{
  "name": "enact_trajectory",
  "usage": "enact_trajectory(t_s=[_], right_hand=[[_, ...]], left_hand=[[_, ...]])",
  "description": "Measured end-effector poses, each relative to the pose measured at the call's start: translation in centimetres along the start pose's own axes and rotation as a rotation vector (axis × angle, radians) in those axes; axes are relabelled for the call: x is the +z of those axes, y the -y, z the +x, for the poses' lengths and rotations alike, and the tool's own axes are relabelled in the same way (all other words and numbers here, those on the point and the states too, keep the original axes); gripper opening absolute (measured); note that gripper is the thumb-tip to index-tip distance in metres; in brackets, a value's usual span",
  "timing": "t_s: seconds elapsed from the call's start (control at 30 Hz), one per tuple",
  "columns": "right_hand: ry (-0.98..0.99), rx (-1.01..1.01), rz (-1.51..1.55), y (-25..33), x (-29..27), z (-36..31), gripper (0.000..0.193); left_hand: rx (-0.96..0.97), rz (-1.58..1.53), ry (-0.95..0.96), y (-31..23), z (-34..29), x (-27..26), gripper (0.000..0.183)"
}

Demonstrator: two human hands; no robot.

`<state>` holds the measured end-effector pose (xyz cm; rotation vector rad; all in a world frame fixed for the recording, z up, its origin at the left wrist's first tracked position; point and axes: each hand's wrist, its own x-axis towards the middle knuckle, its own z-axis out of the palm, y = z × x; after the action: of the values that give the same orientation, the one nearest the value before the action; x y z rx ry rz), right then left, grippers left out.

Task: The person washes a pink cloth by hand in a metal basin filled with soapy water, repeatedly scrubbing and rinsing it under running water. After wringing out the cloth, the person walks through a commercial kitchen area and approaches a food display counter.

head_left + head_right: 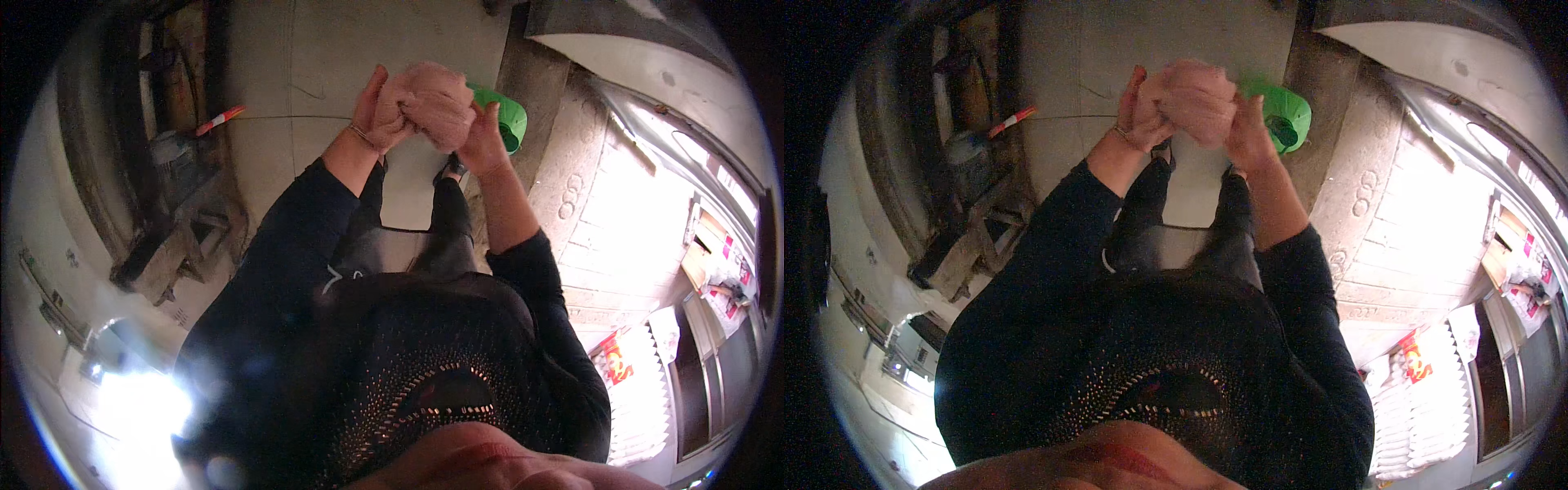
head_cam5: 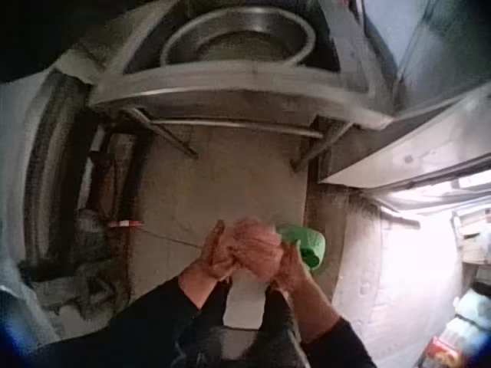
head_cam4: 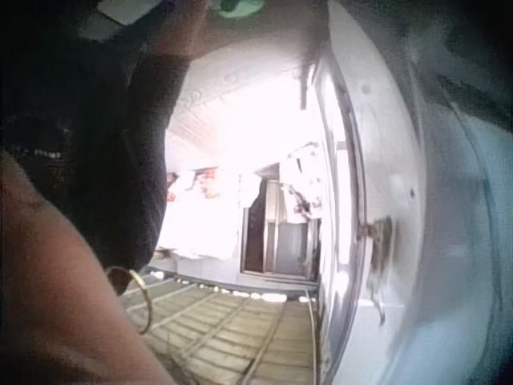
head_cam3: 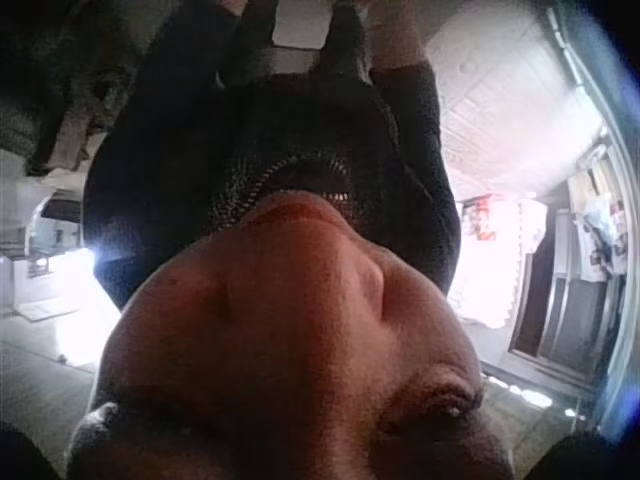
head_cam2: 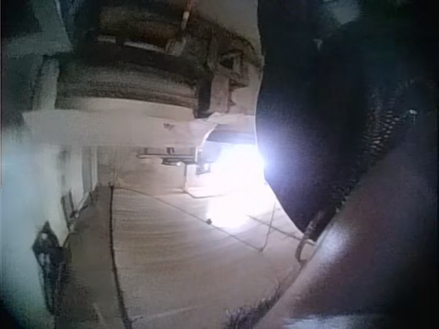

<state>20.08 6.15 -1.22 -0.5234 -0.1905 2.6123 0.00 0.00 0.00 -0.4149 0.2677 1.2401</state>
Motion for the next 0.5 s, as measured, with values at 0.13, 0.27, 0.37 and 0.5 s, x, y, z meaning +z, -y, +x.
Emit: enact_trajectory(t_s=[0.13,0.27,0.37,0.5], right_hand=[[-0.354,0.039,0.061,-0.8,9.5,0.7,0.058],[-0.332,-0.105,-0.233,1.4,20.7,2.3,0.043],[-0.210,-0.429,-1.480,0.9,28.0,3.6,0.039],[-0.153,-0.870,-1.565,-3.3,34.1,7.1,0.034]], left_hand=[[0.098,0.023,-0.031,-0.2,-4.4,5.3,0.047],[0.180,0.102,-0.222,-3.5,-8.2,12.6,0.039],[0.246,0.165,-0.318,-5.1,-10.3,18.1,0.040],[0.316,0.287,-0.166,-6.4,-11.2,24.1,0.043]])
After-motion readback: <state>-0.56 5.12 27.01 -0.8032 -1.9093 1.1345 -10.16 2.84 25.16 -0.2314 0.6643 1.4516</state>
